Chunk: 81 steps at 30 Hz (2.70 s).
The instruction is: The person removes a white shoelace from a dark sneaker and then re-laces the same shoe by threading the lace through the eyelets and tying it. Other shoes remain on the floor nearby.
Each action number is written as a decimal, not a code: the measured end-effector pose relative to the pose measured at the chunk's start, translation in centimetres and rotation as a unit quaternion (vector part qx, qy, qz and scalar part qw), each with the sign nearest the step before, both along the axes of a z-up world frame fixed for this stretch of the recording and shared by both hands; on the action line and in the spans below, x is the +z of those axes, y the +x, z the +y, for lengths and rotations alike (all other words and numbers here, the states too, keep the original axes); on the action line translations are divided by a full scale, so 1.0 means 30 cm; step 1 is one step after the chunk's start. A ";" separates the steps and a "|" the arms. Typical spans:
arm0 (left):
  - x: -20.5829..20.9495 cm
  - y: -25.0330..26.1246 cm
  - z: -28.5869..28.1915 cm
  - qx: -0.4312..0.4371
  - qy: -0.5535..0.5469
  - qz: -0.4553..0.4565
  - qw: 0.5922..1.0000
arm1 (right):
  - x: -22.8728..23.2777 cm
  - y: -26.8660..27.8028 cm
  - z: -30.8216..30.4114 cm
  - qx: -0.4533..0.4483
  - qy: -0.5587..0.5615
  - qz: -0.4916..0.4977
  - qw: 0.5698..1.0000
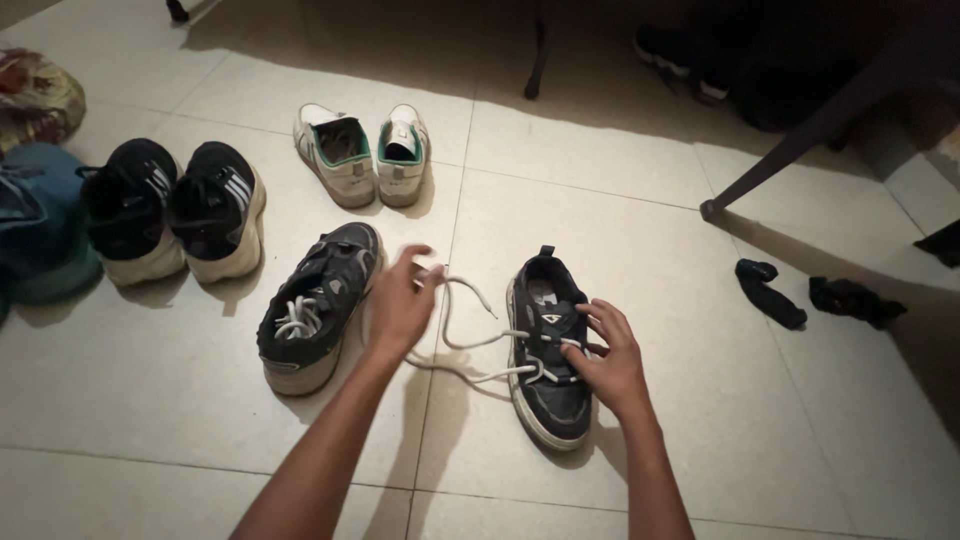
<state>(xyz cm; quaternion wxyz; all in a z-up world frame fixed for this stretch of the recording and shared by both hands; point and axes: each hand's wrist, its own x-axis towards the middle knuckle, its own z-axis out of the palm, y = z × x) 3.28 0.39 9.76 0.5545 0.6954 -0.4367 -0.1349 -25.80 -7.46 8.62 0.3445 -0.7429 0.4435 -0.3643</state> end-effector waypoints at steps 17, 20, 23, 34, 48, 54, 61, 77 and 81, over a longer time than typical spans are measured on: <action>0.293 0.095 0.108 -0.216 0.082 0.153 0.961 | 0.125 0.117 -0.073 0.059 0.083 -0.191 0.976; 0.315 0.258 0.209 -0.209 -0.023 0.231 0.950 | 0.106 0.049 -0.067 -0.023 0.157 -0.258 0.953; 0.339 0.322 0.280 -0.283 -0.192 0.376 0.861 | 0.090 0.037 -0.032 -0.005 0.206 -0.237 0.949; 0.363 0.408 0.335 -0.176 -0.379 0.360 0.834 | 0.078 0.106 0.043 -0.030 0.254 -0.103 0.961; 0.115 -0.163 0.027 -0.061 0.027 0.011 0.998 | 0.003 0.133 -0.013 -0.025 0.057 0.067 0.996; -0.001 -0.281 0.022 -0.076 -0.038 0.107 0.991 | -0.076 0.126 -0.024 -0.021 0.066 0.019 0.997; -0.110 -0.282 0.021 -0.126 0.008 0.143 0.982 | -0.108 0.136 -0.045 -0.007 0.146 -0.062 0.987; -0.089 -0.348 0.017 -0.052 0.000 0.014 0.999 | -0.047 0.084 -0.053 -0.022 0.237 -0.196 0.951; -0.059 -0.330 0.040 -0.039 0.031 0.039 0.998 | -0.039 0.092 -0.037 -0.005 0.175 -0.146 0.974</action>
